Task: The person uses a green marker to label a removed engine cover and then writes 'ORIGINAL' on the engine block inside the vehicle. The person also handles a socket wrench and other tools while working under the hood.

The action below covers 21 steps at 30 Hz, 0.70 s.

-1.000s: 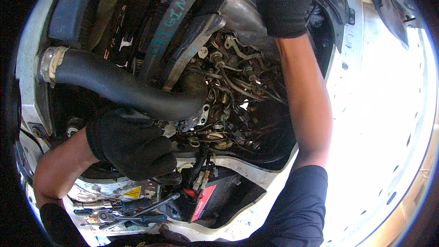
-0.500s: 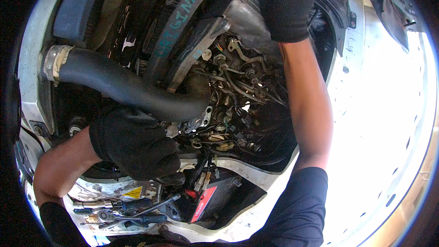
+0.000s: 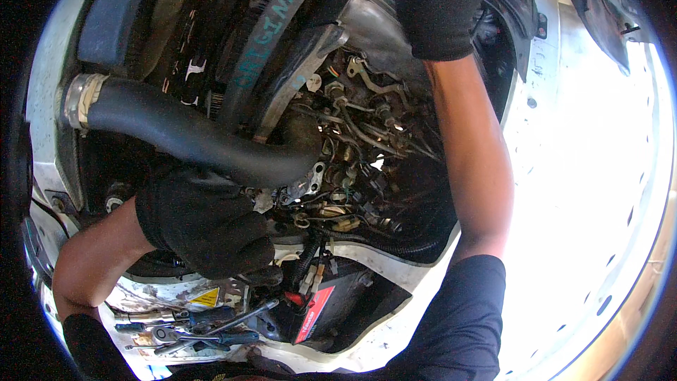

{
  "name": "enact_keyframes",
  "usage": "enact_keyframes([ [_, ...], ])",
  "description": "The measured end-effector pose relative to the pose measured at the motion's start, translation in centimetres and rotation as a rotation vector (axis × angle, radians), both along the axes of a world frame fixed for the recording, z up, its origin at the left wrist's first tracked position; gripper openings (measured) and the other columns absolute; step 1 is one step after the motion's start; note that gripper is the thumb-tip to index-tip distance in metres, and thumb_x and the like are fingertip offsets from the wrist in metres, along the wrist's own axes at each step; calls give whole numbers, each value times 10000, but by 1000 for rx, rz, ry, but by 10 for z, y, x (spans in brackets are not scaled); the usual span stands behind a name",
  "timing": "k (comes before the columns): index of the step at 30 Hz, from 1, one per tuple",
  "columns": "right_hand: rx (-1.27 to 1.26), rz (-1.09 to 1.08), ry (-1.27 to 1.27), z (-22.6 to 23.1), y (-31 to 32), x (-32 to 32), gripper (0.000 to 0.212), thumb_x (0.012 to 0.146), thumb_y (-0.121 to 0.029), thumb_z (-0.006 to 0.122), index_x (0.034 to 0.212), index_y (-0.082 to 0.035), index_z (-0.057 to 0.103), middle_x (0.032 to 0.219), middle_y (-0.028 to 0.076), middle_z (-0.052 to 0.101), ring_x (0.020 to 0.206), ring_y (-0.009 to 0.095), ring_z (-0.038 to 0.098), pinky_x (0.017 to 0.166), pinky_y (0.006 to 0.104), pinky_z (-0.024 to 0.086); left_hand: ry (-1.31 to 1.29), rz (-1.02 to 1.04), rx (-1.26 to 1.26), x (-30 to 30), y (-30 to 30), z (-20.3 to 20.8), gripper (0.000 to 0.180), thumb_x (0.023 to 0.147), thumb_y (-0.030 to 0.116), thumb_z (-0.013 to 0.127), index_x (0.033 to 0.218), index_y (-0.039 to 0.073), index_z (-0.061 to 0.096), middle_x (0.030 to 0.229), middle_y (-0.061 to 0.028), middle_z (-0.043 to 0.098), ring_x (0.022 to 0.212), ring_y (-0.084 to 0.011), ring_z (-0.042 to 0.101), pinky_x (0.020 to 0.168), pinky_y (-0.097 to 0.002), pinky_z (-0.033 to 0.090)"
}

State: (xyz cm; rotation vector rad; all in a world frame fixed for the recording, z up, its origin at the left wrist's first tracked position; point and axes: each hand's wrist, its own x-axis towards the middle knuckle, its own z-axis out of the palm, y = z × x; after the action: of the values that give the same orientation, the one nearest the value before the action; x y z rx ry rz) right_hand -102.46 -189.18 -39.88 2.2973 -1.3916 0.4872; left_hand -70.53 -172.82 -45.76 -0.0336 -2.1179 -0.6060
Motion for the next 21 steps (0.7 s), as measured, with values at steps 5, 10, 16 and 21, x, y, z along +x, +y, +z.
enact_keyframes([
  [5, -33, 13, -13, -1, -1, 2, 412, 1010, -177, 558, 1369, 23, 584, 1396, 188, 605, 1315, 334, 540, 1151, 448, 374, -10, 15, 1, 1, 0, 2, 205, 774, 258, 691, 647, 202, 540, 622, 51, 507, 536, -100, 531, 531, -281, 421],
  [10, -56, -4, -36, 0, 0, 6, 385, 1004, -164, 556, 1340, 16, 612, 1370, 184, 625, 1302, 344, 550, 1147, 460, 378, -9, 11, -22, 1, -1, 0, 192, 751, 268, 693, 650, 198, 546, 628, 49, 516, 544, -105, 543, 528, -289, 414],
  [16, -130, 33, 209, 6, -1, 12, 349, 1001, -141, 543, 1298, 11, 645, 1337, 178, 648, 1286, 347, 562, 1136, 474, 385, 15, 21, 6, 1, 0, 0, 195, 750, 262, 696, 648, 192, 546, 626, 47, 516, 547, -106, 546, 530, -293, 413],
  [21, -69, 37, 102, 7, -2, 16, 318, 988, -131, 569, 1256, 9, 667, 1292, 163, 674, 1238, 337, 592, 1118, 463, 400, -36, -9, -15, 4, -3, 3, 221, 789, 260, 698, 644, 197, 543, 630, 50, 527, 560, -103, 560, 561, -288, 433],
])
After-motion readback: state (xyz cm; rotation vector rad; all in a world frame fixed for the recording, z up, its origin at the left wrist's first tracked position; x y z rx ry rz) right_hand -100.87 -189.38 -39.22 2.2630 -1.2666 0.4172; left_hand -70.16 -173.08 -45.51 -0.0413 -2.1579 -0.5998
